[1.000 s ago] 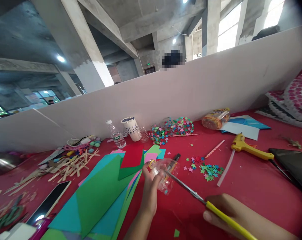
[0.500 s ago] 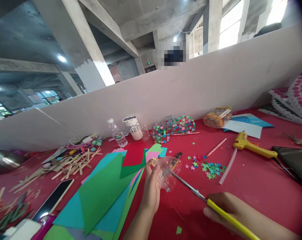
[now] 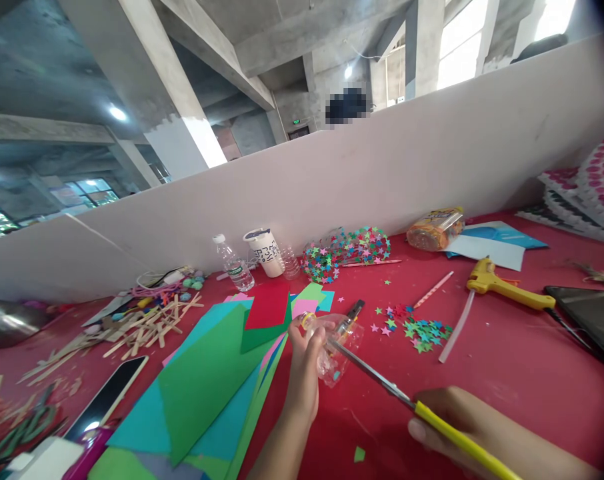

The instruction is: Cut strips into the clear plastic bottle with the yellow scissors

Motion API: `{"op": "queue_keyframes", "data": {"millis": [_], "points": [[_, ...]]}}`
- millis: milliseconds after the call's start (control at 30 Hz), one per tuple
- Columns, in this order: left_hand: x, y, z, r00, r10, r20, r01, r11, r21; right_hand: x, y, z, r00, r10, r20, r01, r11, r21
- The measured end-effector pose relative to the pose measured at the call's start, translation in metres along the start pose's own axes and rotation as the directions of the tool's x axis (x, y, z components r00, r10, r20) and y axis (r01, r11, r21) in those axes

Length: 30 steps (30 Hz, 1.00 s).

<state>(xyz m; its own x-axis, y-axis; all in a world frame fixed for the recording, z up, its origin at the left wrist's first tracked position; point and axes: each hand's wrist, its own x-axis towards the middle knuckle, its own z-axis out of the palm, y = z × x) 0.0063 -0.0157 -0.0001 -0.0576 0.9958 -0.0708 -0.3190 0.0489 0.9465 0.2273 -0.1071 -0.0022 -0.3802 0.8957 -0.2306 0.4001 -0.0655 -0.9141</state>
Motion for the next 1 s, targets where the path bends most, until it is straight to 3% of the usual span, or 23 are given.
{"op": "queue_keyframes", "data": {"millis": [100,233,467,700,833,1000], "points": [[-0.004,0.004,0.006,1.0,0.029,-0.003,-0.029,0.997,0.069,-0.001,0.009,0.002,0.996,-0.047,-0.074,0.041,0.996,-0.083],[-0.007,0.008,0.011,0.997,0.067,-0.039,-0.065,0.997,0.048,-0.003,0.015,0.002,0.991,-0.096,-0.089,0.084,0.988,-0.126],[-0.013,0.01,0.016,0.996,0.087,-0.037,-0.086,0.996,0.018,-0.009,0.013,0.001,0.992,-0.118,-0.051,0.106,0.974,-0.201],[-0.013,0.014,0.018,0.986,0.127,-0.111,-0.12,0.99,0.074,-0.011,0.011,0.002,0.991,-0.13,-0.025,0.121,0.966,-0.229],[-0.013,0.016,0.018,0.982,0.159,-0.098,-0.149,0.984,0.102,-0.012,0.01,0.003,0.991,-0.13,-0.027,0.118,0.958,-0.262],[-0.014,0.017,0.018,0.986,0.132,-0.098,-0.118,0.984,0.134,-0.011,0.015,0.004,0.991,-0.129,-0.03,0.119,0.966,-0.229]]}}
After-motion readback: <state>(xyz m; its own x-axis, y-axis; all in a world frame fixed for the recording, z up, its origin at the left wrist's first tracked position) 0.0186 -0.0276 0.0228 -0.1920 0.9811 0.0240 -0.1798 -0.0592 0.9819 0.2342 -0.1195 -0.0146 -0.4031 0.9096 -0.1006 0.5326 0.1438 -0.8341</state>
